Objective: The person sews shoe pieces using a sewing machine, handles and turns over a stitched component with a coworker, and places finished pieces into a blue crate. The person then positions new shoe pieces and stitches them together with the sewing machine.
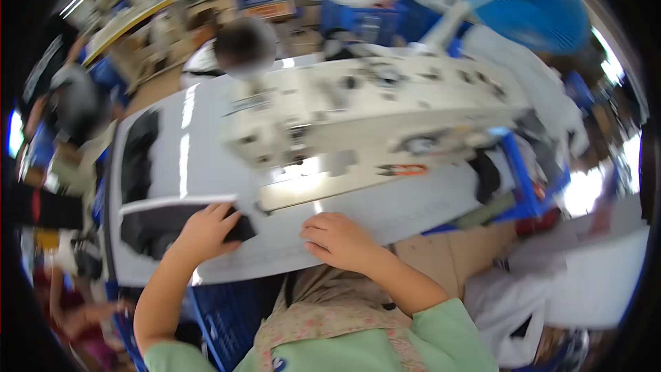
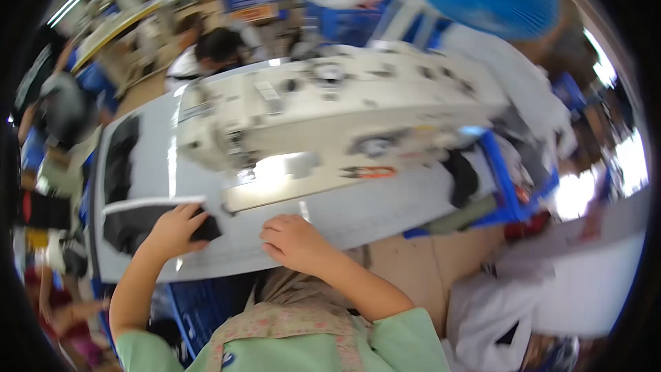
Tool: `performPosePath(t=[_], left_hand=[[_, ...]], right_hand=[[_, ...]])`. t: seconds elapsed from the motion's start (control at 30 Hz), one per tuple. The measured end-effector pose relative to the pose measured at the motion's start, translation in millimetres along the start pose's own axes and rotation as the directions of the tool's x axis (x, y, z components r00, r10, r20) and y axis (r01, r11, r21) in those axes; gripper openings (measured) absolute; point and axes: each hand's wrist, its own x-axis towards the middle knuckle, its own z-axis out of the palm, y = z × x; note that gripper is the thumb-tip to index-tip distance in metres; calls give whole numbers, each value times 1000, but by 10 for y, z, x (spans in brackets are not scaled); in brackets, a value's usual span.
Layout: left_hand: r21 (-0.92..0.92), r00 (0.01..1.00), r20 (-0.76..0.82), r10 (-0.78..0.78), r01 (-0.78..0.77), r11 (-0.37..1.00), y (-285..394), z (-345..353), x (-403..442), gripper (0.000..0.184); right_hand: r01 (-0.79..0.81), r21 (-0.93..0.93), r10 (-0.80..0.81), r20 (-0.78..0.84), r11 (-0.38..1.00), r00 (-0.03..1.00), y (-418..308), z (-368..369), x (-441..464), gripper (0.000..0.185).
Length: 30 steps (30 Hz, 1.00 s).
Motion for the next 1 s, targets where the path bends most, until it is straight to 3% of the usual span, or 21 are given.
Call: performPosePath(t=[0.03,0.1,0.17,0.2,0.27,0.33,0.4,0.5,0.63,0.7,0.77,0.83,0.9,1.0], left_hand=[[23,1000,19,1,-1,1000,36,9,12,63],[125,999,49,-24,17,992,142,47,28,63],[182,997,30,-64,58,982,163,204,2,64],[187,999,28,-37,31,982,168,250,3,64],[206,996,-25,-85,88,975,195,326,-40,65],[203,995,-43,-94,100,974,206,384,-42,65],[199,992,-62,-110,121,973,221,407,-45,65],[197,988,-72,-134,146,970,235,414,-46,64],[216,987,-139,-83,112,970,192,451,-72,60],[229,984,-161,-70,107,968,169,476,-62,58],[117,974,-219,-62,89,989,128,427,-81,52],[-84,944,-301,-135,115,990,166,288,-80,43],[-57,884,-456,-103,86,995,172,205,-62,39],[36,856,-517,-11,35,999,339,47,52,45]], right_hand=[[-70,124,70,6,990,998,63,-169,-141,17],[-237,49,241,-279,970,929,262,-622,-502,13],[-565,62,506,-532,823,679,511,-1099,-900,13],[-686,20,527,-656,727,540,717,-1344,-1099,14],[-808,-184,418,-779,560,467,1143,-1737,-1498,21],[-837,-263,340,-824,480,454,1508,-1860,-1738,25],[-908,-224,507,-769,355,388,1688,-1921,-1810,29],[-936,-180,601,-727,302,334,1720,-1982,-1796,32],[-926,-210,607,-705,314,366,1774,-1998,-1844,28],[-858,-402,441,-738,319,510,1835,-1966,-1883,23],[-885,-378,395,-795,272,461,1584,-1984,-1751,18],[-823,-433,329,-768,367,550,1222,-1973,-1518,16],[-780,-387,406,-690,492,599,742,-1818,-1148,14],[-532,-349,347,-470,771,812,274,-1305,-618,14]])
